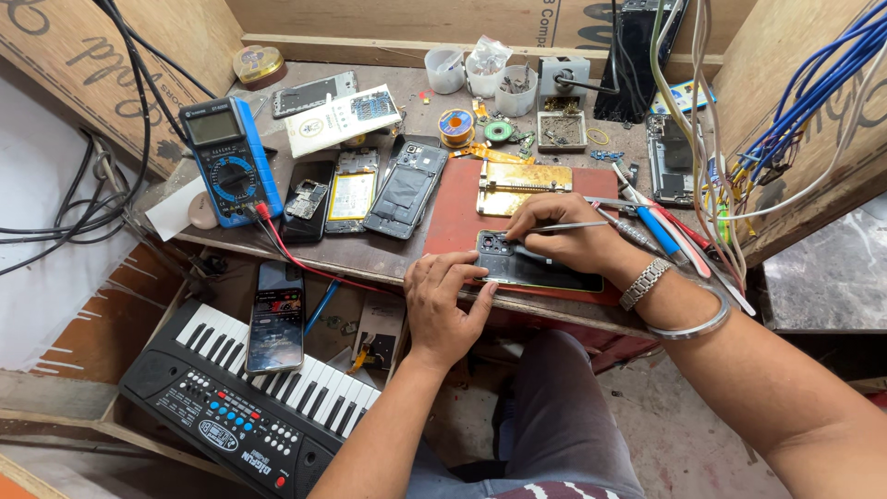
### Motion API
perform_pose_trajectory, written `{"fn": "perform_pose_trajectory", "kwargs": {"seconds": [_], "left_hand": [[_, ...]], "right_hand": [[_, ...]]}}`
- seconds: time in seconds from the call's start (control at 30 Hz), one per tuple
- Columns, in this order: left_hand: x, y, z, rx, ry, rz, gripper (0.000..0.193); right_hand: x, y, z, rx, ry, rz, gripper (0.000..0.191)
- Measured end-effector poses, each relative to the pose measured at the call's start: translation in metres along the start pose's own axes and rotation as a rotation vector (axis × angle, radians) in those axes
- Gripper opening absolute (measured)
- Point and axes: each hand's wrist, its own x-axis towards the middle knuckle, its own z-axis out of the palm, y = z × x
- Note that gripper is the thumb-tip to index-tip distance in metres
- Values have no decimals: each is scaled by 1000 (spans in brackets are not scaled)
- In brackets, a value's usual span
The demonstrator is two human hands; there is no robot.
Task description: The person works at a cluttered repair bench on a disassembled smartphone, using a small metal tool to pry and scrape around the phone's frame and back cover while holding it steady with the other hand. They reposition the phone, lift it to view it, and continue prying along its edges.
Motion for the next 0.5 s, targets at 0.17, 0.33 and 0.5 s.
{"fn": "perform_pose_trajectory", "kwargs": {"seconds": [0.17, 0.33, 0.5], "left_hand": [[0, -2, 0, 5, 6, 7, 16], [0, -1, 0, 8, 6, 2, 16], [0, -2, 0, 12, 5, 4, 16]], "right_hand": [[1, -1, 0, -59, 1, -54, 14], [3, -9, 1, -64, 12, -48, 13], [1, -12, -2, -72, -40, 36, 12]]}}
